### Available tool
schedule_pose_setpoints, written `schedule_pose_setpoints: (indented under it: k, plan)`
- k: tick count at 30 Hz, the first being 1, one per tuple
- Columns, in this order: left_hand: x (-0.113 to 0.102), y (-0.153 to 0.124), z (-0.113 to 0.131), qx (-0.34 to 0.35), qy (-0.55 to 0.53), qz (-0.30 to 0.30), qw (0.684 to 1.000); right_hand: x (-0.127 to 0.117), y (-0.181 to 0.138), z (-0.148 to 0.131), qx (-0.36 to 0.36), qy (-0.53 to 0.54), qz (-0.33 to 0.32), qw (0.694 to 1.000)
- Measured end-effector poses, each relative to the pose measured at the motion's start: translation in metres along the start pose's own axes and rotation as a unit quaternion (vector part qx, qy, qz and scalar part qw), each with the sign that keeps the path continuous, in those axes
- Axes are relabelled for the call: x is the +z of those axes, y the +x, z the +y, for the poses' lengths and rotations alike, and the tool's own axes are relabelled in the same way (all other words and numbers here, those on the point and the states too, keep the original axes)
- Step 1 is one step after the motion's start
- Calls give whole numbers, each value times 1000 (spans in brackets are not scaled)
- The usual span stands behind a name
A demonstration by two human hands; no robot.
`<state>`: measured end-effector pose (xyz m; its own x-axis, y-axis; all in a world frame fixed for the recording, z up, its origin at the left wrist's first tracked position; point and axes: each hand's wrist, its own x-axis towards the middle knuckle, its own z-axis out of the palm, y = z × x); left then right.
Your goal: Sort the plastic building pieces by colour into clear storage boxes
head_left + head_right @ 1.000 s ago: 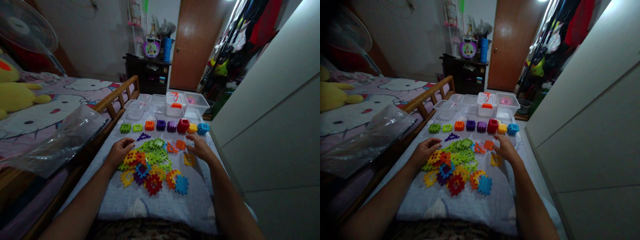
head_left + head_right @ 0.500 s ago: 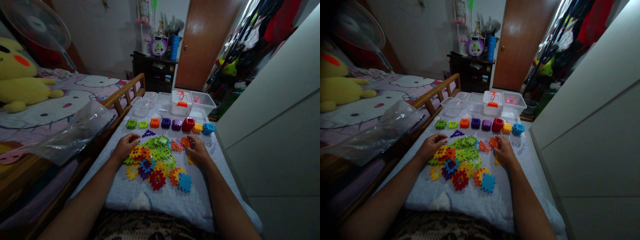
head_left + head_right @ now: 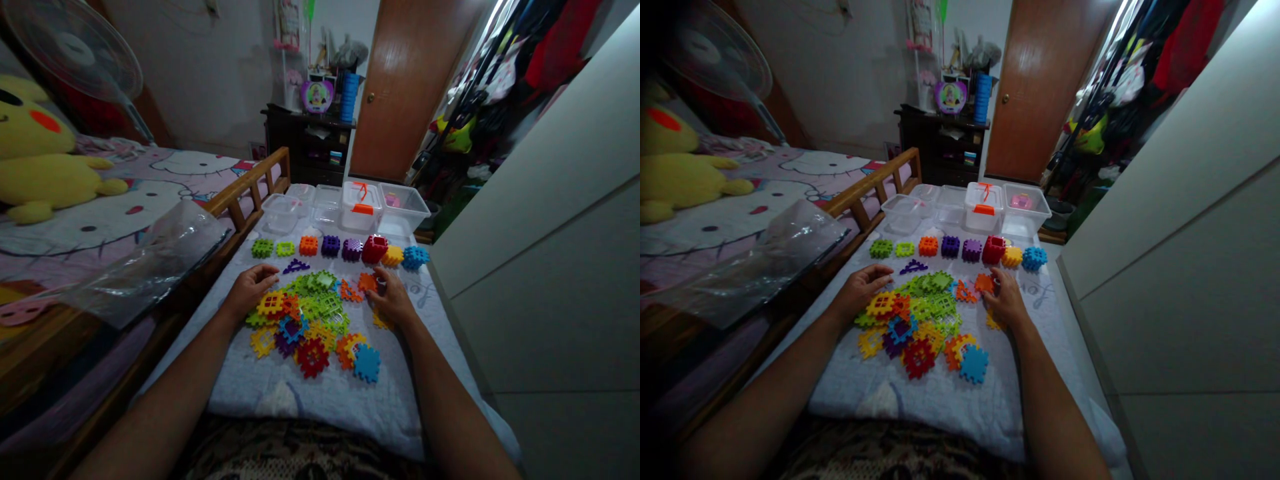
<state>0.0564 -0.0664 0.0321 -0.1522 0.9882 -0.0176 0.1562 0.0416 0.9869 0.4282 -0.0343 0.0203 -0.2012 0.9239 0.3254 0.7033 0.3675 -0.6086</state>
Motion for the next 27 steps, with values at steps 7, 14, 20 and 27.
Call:
schedule_pose_setpoints:
  k: [7, 14, 20, 27]
  plan:
    - [1, 1, 2, 1, 0, 5, 1000, 9, -1, -44, -23, 106, -68, 992]
    - [-8, -6, 35, 87, 209, -38, 973, 0, -2, -38, 4, 136, -14, 991]
    - [50, -17, 81, 239, 414, -185, 859, -9, 2, -13, 36, 83, 29, 995]
    - [135, -11, 89, 271, 568, -246, 737, -4, 3, -5, 64, 78, 21, 995]
